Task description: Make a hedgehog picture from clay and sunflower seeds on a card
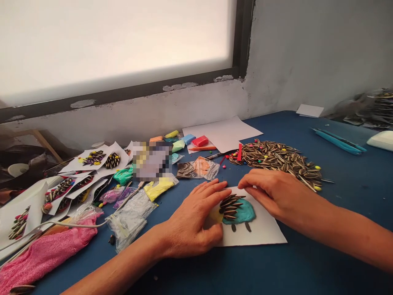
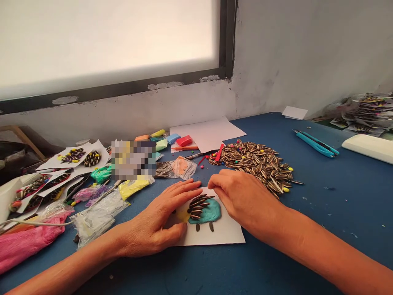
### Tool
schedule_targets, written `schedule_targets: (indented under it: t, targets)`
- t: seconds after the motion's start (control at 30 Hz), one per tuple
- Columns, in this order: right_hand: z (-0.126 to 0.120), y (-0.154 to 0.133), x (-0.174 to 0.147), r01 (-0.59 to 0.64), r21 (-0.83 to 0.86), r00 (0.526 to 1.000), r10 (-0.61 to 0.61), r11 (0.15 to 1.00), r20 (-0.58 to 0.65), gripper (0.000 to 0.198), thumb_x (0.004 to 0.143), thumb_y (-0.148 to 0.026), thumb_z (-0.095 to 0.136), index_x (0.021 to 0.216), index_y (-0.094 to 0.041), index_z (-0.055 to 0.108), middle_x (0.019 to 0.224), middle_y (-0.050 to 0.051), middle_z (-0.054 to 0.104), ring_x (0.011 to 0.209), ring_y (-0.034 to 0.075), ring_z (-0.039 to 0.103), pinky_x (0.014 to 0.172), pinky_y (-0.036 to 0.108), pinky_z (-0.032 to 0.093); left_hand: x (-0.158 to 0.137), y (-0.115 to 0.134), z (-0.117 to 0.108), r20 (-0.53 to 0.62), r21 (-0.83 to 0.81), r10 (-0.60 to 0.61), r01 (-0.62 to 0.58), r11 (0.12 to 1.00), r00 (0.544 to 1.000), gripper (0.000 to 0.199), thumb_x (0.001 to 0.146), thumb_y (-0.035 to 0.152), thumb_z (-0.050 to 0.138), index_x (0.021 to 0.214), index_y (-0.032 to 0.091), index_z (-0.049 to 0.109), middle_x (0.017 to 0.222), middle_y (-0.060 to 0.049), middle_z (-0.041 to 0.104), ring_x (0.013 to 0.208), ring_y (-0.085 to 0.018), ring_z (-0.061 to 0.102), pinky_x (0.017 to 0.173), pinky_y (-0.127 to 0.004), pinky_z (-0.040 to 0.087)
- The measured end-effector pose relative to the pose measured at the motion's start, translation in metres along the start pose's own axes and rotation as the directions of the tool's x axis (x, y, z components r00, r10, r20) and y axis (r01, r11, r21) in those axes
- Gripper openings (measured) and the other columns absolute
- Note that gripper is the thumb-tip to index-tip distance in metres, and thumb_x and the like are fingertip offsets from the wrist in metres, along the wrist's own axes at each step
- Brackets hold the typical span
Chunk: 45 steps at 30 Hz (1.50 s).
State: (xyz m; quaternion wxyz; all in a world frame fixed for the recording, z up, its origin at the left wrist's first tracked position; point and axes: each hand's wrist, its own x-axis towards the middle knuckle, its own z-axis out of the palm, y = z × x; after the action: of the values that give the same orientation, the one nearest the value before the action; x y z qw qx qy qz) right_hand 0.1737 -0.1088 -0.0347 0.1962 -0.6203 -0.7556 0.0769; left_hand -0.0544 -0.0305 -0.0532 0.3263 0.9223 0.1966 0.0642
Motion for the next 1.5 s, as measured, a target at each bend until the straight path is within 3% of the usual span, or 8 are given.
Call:
schedule_targets:
  t: [0.13, 0.47, 0.7, 0.93, 1.1, 1.27, 1.37, 1.5]
  targets:
    - [-0.004, 0.007, 0.002, -0.002, -0.016, 1.000, 0.001, 1.000, -0.030, 0.032, 0.096, -0.021, 0.043, 0.095, -0.022, 0.075, 0.093, 0.006, 0.075, 0.082, 0.020, 0.071, 0.073, 0.035, 0.052, 0.000, 0.000, 0.002, 0.003, -0.005, -0.002, 0.002, 1.000, 1.000, 0.078, 0.076, 0.025, 0.053, 0.153, 0.014, 0.043, 0.166, -0.008, 0.030, 0.156, -0.030, 0.020, 0.127, -0.055, 0.014]
    - [-0.025, 0.046, 0.011, -0.266, -0.302, 0.964, 0.248, 0.915, -0.097, 0.020, 0.090, -0.025, 0.058, 0.081, -0.023, 0.075, 0.087, 0.005, 0.077, 0.079, 0.026, 0.069, 0.064, 0.036, 0.045, -0.004, -0.005, 0.006, -0.057, -0.026, 0.022, -0.023, 0.999, 0.998, 0.082, 0.076, 0.023, 0.053, 0.156, 0.013, 0.037, 0.168, -0.009, 0.023, 0.156, -0.029, 0.018, 0.128, -0.053, 0.016]
    - [-0.017, 0.049, 0.013, -0.248, -0.363, 0.968, 0.240, 0.898, -0.066, 0.019, 0.091, -0.025, 0.058, 0.081, -0.024, 0.074, 0.090, 0.004, 0.075, 0.081, 0.024, 0.067, 0.065, 0.034, 0.043, -0.006, -0.005, 0.009, -0.109, -0.002, 0.076, -0.077, 0.997, 0.991, 0.079, 0.077, 0.020, 0.053, 0.154, 0.011, 0.038, 0.165, -0.012, 0.030, 0.155, -0.030, 0.022, 0.127, -0.054, 0.020]
    - [-0.008, 0.051, 0.016, -0.198, -0.395, 0.980, 0.184, 0.897, -0.074, 0.019, 0.090, -0.021, 0.057, 0.073, -0.021, 0.065, 0.079, 0.005, 0.066, 0.066, 0.020, 0.059, 0.057, 0.031, 0.037, -0.006, -0.002, 0.007, -0.098, 0.046, 0.106, -0.102, 0.994, 0.989, 0.076, 0.078, 0.020, 0.053, 0.152, 0.008, 0.040, 0.160, -0.015, 0.039, 0.153, -0.031, 0.027, 0.126, -0.055, 0.023]
    - [-0.009, 0.042, 0.014, -0.166, -0.342, 0.983, 0.128, 0.925, -0.132, 0.013, 0.090, -0.021, 0.055, 0.079, -0.021, 0.062, 0.082, 0.005, 0.066, 0.071, 0.019, 0.060, 0.061, 0.030, 0.040, -0.007, -0.003, 0.007, -0.102, 0.055, 0.107, -0.102, 0.993, 0.989, 0.076, 0.078, 0.020, 0.052, 0.152, 0.008, 0.040, 0.161, -0.015, 0.039, 0.153, -0.030, 0.028, 0.126, -0.053, 0.024]
    - [-0.019, 0.026, 0.010, -0.206, -0.246, 0.967, 0.157, 0.947, -0.202, 0.016, 0.091, -0.021, 0.047, 0.092, -0.022, 0.063, 0.063, -0.001, 0.062, 0.053, 0.016, 0.054, 0.054, 0.030, 0.037, -0.007, -0.003, 0.006, -0.102, 0.045, 0.109, -0.105, 0.993, 0.989, 0.076, 0.078, 0.021, 0.053, 0.152, 0.007, 0.041, 0.160, -0.015, 0.039, 0.153, -0.031, 0.026, 0.127, -0.052, 0.024]
    - [-0.026, 0.019, 0.007, -0.241, -0.050, 0.967, 0.235, 0.969, -0.101, 0.021, 0.091, -0.028, 0.048, 0.086, -0.021, 0.067, 0.058, -0.001, 0.062, 0.049, 0.014, 0.053, 0.050, 0.029, 0.038, -0.006, -0.003, 0.005, -0.102, 0.044, 0.106, -0.102, 0.994, 0.989, 0.076, 0.078, 0.021, 0.053, 0.152, 0.008, 0.041, 0.160, -0.015, 0.039, 0.154, -0.031, 0.026, 0.126, -0.053, 0.024]
    - [-0.029, 0.016, 0.002, -0.234, 0.199, 0.972, 0.229, 0.952, 0.049, 0.027, 0.090, -0.039, 0.055, 0.098, -0.020, 0.073, 0.074, 0.003, 0.072, 0.057, 0.016, 0.061, 0.049, 0.028, 0.044, -0.006, -0.002, 0.005, -0.096, 0.050, 0.099, -0.095, 0.994, 0.990, 0.076, 0.078, 0.021, 0.053, 0.153, 0.010, 0.040, 0.161, -0.013, 0.039, 0.154, -0.031, 0.026, 0.126, -0.053, 0.024]
